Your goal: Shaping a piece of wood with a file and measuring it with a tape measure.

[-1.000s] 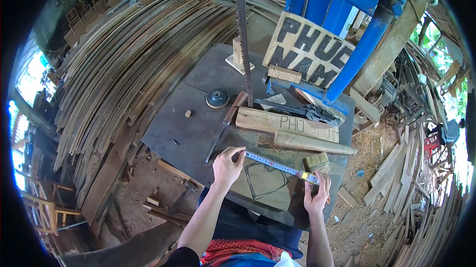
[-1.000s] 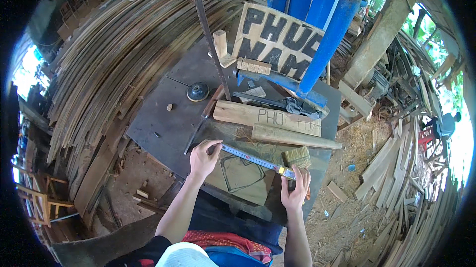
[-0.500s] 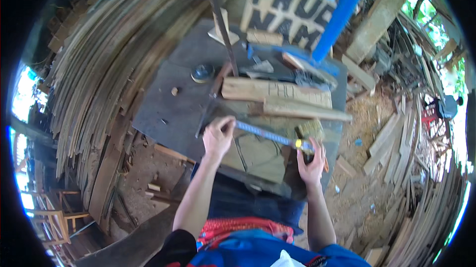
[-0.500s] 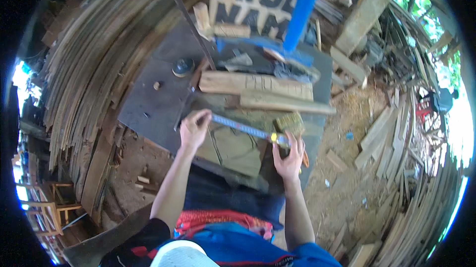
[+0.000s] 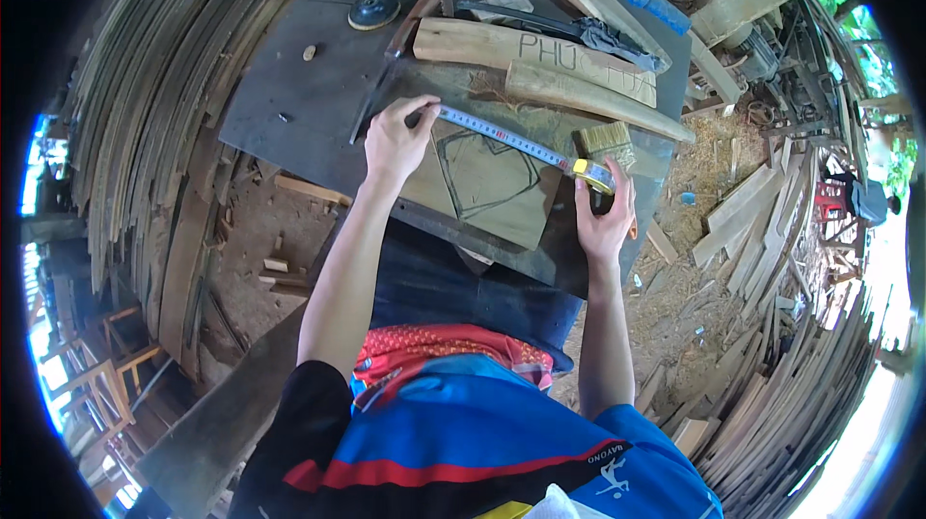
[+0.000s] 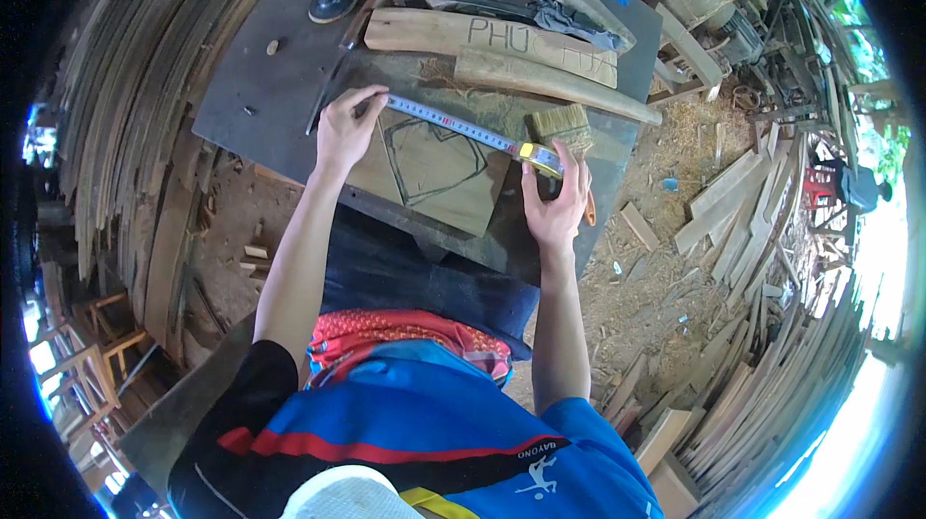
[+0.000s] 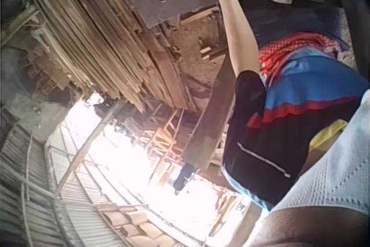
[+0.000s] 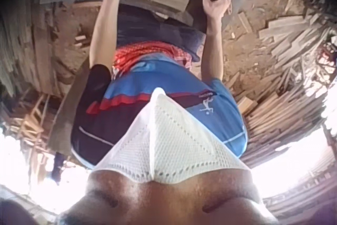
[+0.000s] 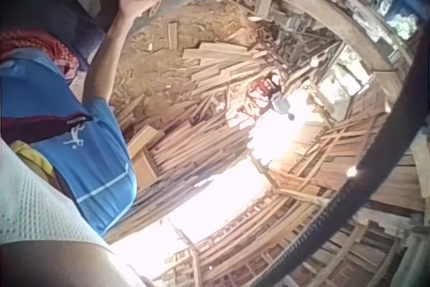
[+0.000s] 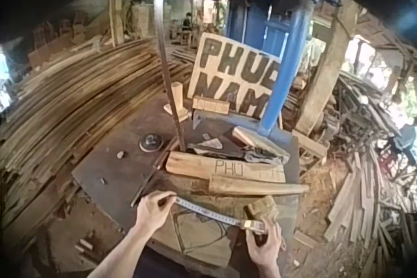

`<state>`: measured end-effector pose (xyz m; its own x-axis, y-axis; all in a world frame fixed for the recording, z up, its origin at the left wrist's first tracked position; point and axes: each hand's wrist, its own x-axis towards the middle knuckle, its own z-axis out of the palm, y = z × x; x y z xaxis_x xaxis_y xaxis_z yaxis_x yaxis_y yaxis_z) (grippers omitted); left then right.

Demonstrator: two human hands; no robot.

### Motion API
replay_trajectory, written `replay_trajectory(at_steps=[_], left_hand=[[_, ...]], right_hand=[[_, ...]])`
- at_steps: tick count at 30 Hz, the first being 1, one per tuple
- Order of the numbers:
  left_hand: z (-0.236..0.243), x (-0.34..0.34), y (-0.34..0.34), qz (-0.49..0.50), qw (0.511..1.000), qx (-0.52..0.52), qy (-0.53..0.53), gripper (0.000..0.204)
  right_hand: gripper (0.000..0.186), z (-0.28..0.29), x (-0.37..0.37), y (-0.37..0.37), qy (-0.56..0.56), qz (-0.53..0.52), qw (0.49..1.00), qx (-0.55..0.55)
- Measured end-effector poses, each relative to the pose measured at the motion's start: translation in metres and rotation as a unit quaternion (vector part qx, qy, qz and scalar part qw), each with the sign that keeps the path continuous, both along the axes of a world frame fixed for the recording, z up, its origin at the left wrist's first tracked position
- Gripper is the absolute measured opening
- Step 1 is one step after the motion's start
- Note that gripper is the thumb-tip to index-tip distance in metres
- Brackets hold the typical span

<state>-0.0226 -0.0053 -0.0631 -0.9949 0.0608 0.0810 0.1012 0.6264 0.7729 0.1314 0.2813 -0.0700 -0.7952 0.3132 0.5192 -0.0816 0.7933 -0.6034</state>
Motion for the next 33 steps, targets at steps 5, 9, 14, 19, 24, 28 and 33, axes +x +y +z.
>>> replay_trajectory(at_steps=[5, 9, 14, 19, 24, 28, 33], left_hand=[[0.000, 0.000, -0.004, -0.014, 0.999, 0.014, 0.030, 0.018], [-0.004, -0.004, -0.005, -0.022, 0.999, 0.030, 0.024, 0.020], [-0.007, -0.014, -0.010, -0.043, 0.998, 0.032, 0.014, 0.027], [0.002, -0.019, -0.012, -0.116, 0.993, 0.010, 0.029, 0.021], [0.014, -0.025, -0.018, -0.209, 0.975, -0.022, 0.074, 0.012], [0.037, -0.016, -0.019, -0.210, 0.970, -0.099, 0.069, 0.007], [0.073, 0.032, -0.019, -0.201, 0.970, -0.063, 0.123, 0.007]], right_hand=[[0.061, 0.000, -0.002, 0.000, 0.006, -0.001, 1.000, 0.015], [0.064, 0.000, -0.004, -0.001, 0.007, -0.012, 1.000, 0.020], [0.064, -0.003, -0.008, 0.000, -0.005, -0.015, 1.000, 0.011], [0.075, -0.007, -0.007, 0.002, 0.011, -0.010, 0.999, -0.040], [0.069, 0.000, -0.009, -0.002, -0.009, -0.027, 1.000, -0.001], [0.054, 0.002, -0.005, -0.002, -0.001, -0.027, 0.995, 0.091], [0.048, 0.007, 0.004, -0.003, 0.009, -0.046, 0.995, 0.090]])
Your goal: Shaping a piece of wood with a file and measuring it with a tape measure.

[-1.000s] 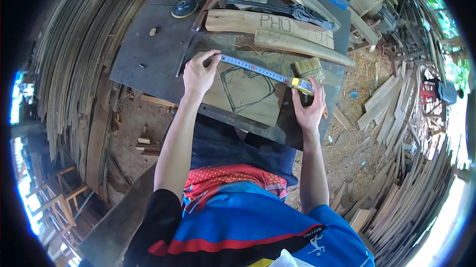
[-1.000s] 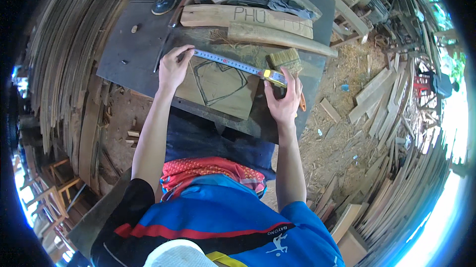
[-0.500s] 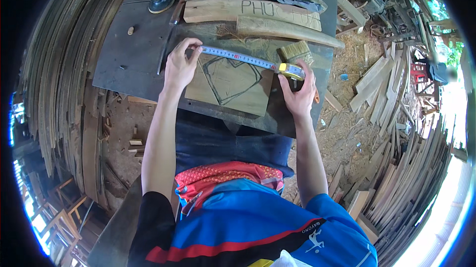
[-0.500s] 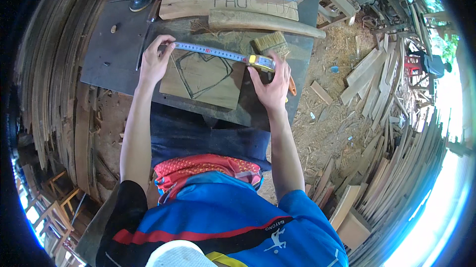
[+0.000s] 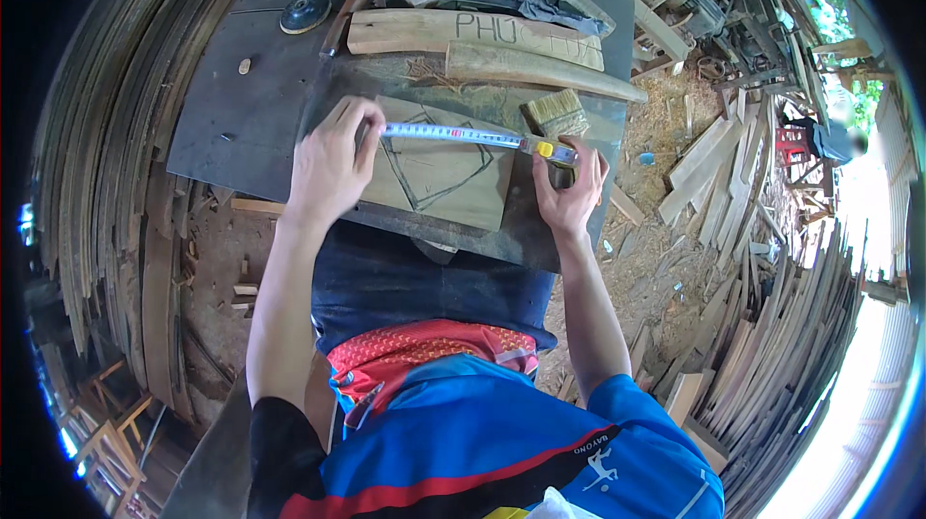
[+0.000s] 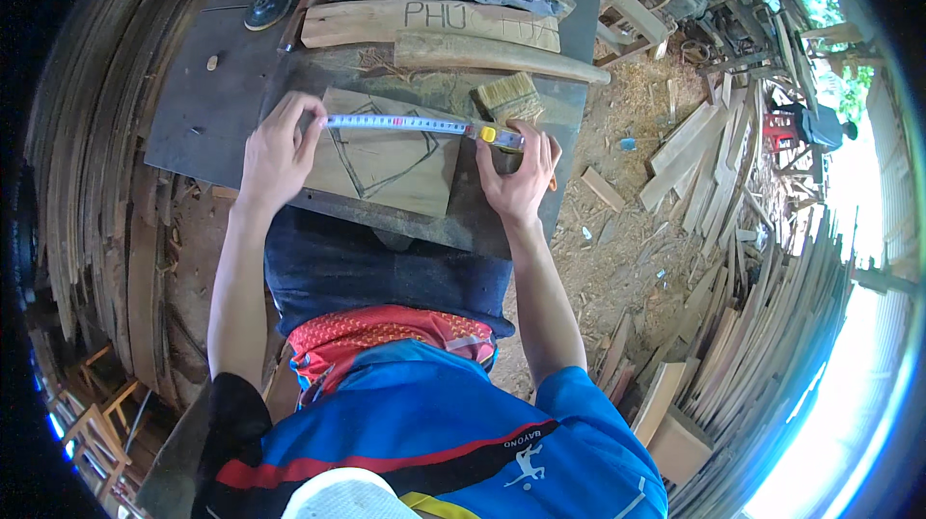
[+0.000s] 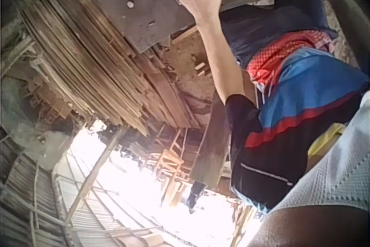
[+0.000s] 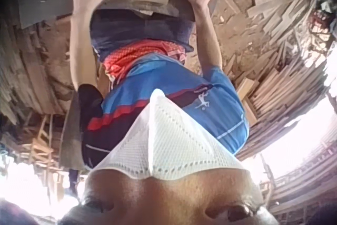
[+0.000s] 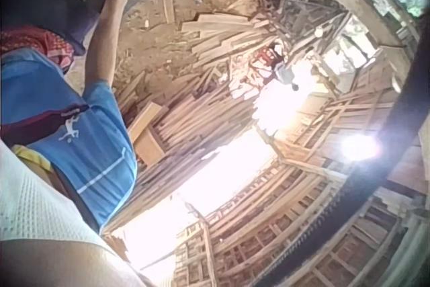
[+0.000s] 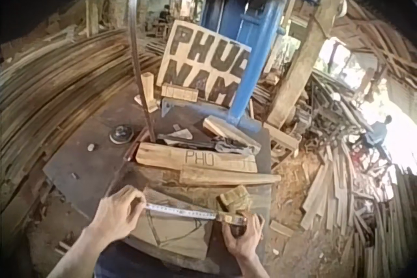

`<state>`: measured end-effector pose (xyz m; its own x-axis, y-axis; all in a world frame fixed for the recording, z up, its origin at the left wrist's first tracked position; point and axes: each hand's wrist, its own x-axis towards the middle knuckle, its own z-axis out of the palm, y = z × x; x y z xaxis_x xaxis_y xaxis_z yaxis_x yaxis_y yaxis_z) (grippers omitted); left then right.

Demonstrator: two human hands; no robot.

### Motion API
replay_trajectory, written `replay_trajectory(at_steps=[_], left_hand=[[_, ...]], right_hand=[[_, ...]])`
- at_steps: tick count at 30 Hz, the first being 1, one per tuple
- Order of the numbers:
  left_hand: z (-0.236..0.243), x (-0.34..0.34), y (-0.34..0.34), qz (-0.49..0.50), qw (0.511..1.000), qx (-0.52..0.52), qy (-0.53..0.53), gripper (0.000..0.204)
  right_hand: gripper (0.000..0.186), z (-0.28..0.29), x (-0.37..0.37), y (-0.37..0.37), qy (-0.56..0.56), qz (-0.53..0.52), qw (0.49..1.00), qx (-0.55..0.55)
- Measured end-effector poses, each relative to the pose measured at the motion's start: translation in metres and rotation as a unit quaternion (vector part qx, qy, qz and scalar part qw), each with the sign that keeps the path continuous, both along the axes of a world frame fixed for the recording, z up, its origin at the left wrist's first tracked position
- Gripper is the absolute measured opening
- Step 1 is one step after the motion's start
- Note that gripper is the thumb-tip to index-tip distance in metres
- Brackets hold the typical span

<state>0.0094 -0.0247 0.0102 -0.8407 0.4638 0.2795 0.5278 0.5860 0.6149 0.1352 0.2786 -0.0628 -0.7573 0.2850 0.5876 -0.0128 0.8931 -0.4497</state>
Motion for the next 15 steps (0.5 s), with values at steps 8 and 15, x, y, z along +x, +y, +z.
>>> replay_trajectory(at_steps=[8, 15], left_hand=[[0.003, 0.117, -0.008, -0.018, 0.967, 0.047, -0.251, 0.015], [-0.035, 0.174, 0.054, -0.019, 0.960, 0.021, -0.278, 0.022]], right_hand=[[0.066, 0.090, -0.030, 0.033, 0.005, 0.153, 0.988, 0.021], [0.066, 0.090, -0.081, 0.037, -0.290, 0.256, 0.921, 0.038]])
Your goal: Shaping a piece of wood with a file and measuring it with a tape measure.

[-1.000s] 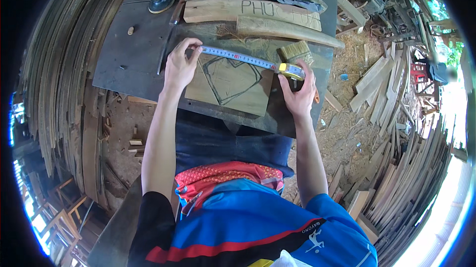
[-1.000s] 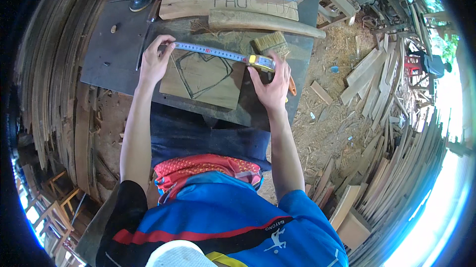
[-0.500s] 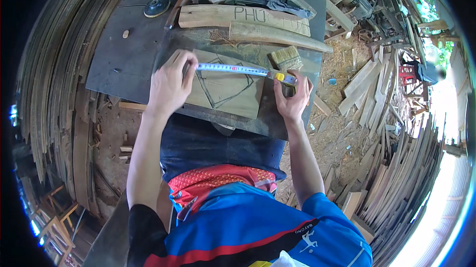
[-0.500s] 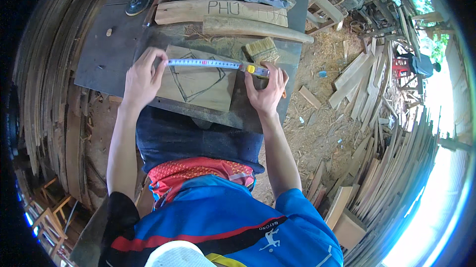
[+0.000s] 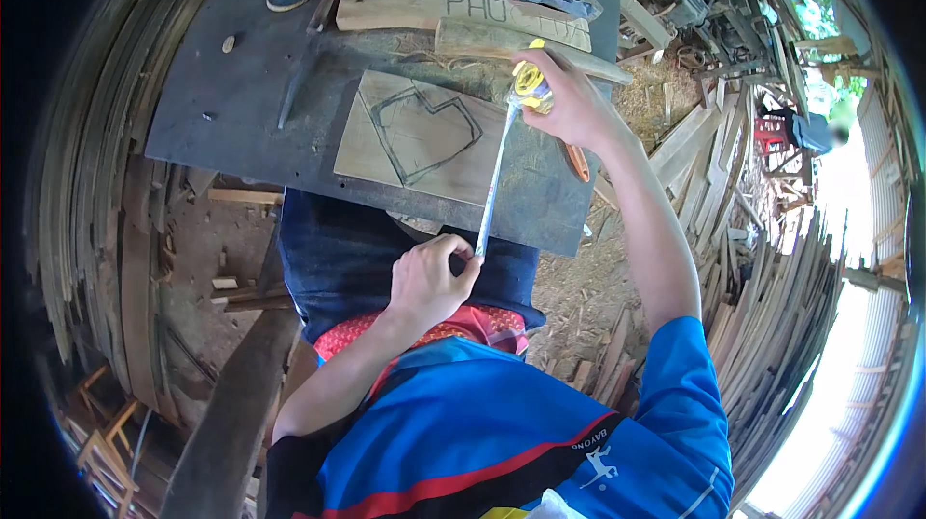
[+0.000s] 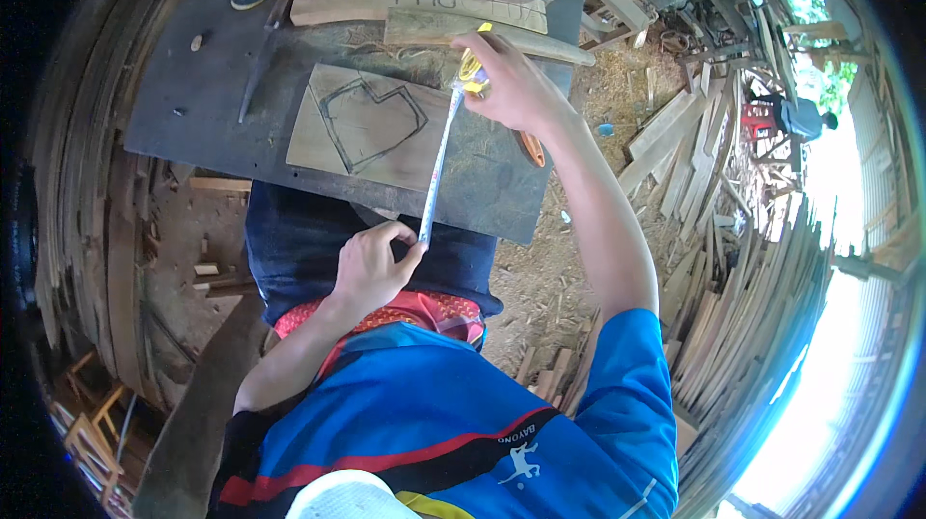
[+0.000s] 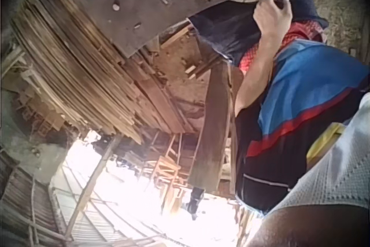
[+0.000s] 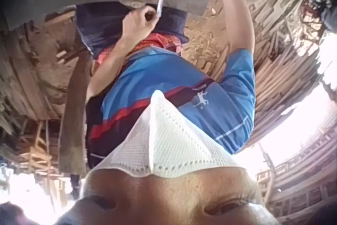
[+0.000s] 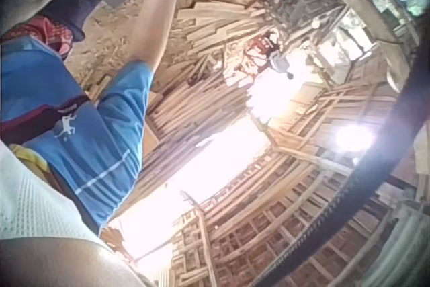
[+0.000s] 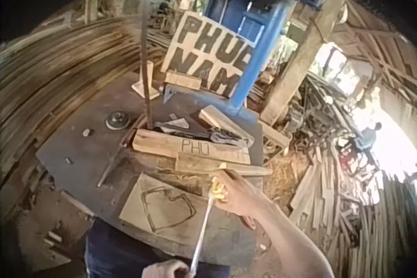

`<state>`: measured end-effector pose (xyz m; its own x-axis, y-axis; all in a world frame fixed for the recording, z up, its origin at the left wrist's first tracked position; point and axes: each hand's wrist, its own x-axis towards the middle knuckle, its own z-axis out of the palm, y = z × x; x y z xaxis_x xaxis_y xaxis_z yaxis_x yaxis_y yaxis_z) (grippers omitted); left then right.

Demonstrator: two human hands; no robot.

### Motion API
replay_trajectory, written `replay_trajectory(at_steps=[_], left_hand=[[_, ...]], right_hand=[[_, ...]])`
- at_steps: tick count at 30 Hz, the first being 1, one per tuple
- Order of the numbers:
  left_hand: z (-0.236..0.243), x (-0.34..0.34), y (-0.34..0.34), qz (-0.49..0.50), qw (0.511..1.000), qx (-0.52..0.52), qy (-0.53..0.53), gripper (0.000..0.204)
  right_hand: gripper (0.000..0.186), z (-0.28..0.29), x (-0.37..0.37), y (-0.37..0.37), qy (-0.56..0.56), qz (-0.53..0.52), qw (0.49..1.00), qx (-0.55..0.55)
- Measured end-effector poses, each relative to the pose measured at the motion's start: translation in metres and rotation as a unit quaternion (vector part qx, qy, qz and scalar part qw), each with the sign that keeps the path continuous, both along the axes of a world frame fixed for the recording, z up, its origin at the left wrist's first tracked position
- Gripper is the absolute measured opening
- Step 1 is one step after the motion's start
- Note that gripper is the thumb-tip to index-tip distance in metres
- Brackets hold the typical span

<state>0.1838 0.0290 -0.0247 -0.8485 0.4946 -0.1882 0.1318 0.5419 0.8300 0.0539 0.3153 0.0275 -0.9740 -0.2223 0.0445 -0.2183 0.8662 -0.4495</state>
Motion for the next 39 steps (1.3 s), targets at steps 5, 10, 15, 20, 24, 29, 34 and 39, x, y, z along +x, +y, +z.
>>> replay_trajectory(at_steps=[5, 10, 15, 20, 24, 29, 34, 39], left_hand=[[-0.007, -0.004, 0.006, 0.026, 0.998, 0.004, -0.049, 0.024], [-0.015, -0.011, 0.004, 0.025, 0.998, -0.031, -0.056, 0.026], [-0.019, -0.021, 0.008, 0.055, 0.997, -0.002, -0.050, 0.028], [-0.009, -0.026, 0.013, 0.051, 0.997, -0.015, -0.059, 0.027], [-0.015, -0.028, 0.022, 0.073, 0.997, 0.010, -0.023, 0.025], [-0.015, -0.030, 0.026, 0.074, 0.997, -0.015, 0.013, 0.031], [-0.025, -0.025, 0.028, 0.090, 0.991, 0.019, 0.093, 0.030], [-0.020, -0.033, 0.027, 0.094, 0.991, 0.011, 0.094, 0.031]], right_hand=[[0.056, -0.002, -0.012, -0.008, 0.000, 0.014, 1.000, 0.008], [0.027, -0.009, -0.024, -0.002, -0.003, 0.122, 0.989, 0.086], [0.020, -0.009, -0.028, -0.007, -0.076, 0.118, 0.986, 0.085], [0.019, -0.017, -0.027, -0.006, -0.033, 0.124, 0.989, 0.074], [0.017, -0.016, -0.022, -0.011, -0.038, 0.113, 0.988, 0.094], [0.019, -0.020, -0.022, -0.015, -0.030, 0.107, 0.987, 0.117], [0.048, -0.021, -0.024, -0.024, 0.018, 0.128, 0.988, 0.089], [0.060, -0.023, -0.013, -0.014, 0.008, -0.004, 0.996, -0.091]])
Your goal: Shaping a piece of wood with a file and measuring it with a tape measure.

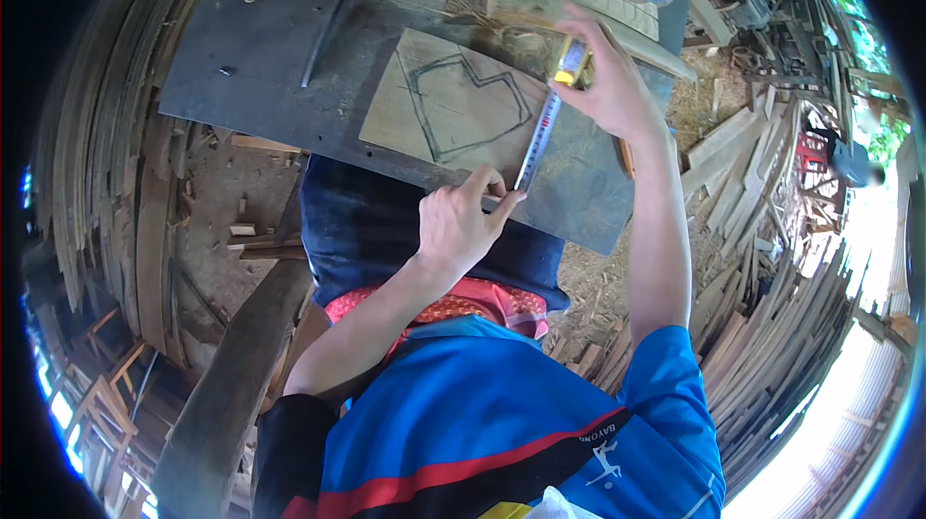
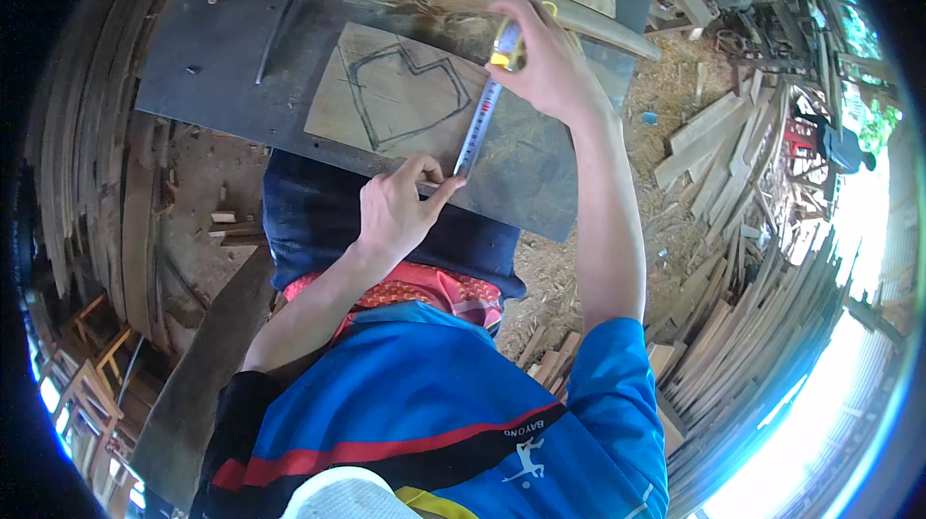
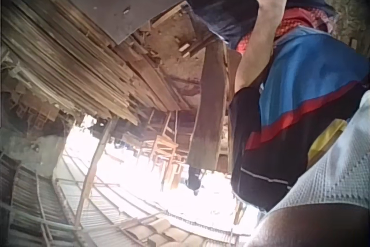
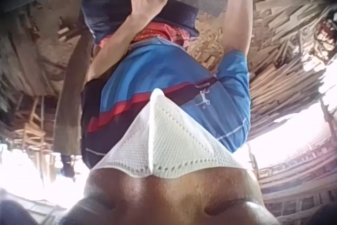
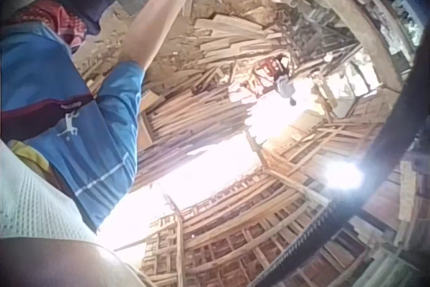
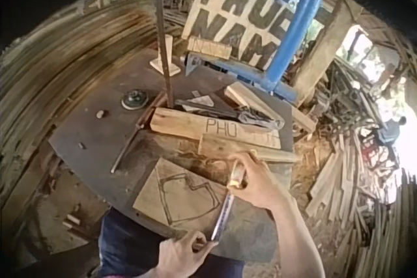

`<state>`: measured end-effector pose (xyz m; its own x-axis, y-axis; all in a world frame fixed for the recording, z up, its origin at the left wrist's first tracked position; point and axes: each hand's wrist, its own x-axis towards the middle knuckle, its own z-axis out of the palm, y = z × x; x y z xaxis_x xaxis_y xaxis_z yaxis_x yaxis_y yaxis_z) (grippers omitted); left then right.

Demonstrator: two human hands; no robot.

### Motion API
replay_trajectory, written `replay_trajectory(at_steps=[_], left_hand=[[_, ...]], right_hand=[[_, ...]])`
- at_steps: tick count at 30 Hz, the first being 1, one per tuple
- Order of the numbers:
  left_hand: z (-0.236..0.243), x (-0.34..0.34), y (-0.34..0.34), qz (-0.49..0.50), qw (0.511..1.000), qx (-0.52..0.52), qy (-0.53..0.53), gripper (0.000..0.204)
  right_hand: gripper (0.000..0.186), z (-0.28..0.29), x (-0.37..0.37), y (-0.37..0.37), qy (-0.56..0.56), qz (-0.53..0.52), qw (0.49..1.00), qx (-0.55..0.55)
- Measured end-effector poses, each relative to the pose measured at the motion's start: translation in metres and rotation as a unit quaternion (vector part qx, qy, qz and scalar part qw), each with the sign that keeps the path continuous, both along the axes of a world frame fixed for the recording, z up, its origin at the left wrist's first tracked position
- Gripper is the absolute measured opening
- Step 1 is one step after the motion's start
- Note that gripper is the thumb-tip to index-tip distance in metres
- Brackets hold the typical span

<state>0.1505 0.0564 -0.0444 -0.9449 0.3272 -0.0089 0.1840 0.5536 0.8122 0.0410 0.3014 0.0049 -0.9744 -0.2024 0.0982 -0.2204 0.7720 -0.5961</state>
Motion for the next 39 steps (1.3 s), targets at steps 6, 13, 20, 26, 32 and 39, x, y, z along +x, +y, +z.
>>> replay_trajectory(at_steps=[6, 13, 20, 26, 32, 39], left_hand=[[0.001, 0.000, 0.001, -0.011, 0.999, -0.032, -0.026, 0.029], [-0.008, 0.001, 0.000, -0.029, 0.999, -0.011, -0.013, 0.021], [-0.006, 0.003, 0.009, -0.023, 0.998, -0.018, 0.048, 0.022], [-0.004, 0.006, 0.010, 0.005, 0.999, 0.000, 0.042, 0.022], [0.000, 0.002, 0.005, -0.024, 0.999, -0.036, 0.023, 0.028], [0.000, -0.003, -0.002, -0.016, 0.999, -0.041, 0.022, 0.024]], right_hand=[[0.048, -0.022, 0.014, -0.005, 0.068, -0.012, 0.997, -0.021], [0.047, -0.026, 0.016, -0.006, 0.106, -0.050, 0.993, -0.032], [0.042, -0.027, 0.015, -0.007, 0.069, -0.025, 0.997, -0.021], [0.039, -0.028, 0.012, -0.009, 0.103, -0.012, 0.995, -0.003], [0.037, -0.027, 0.017, -0.011, 0.095, -0.024, 0.995, 0.011], [0.044, -0.029, 0.017, -0.010, 0.139, -0.028, 0.990, 0.028]])
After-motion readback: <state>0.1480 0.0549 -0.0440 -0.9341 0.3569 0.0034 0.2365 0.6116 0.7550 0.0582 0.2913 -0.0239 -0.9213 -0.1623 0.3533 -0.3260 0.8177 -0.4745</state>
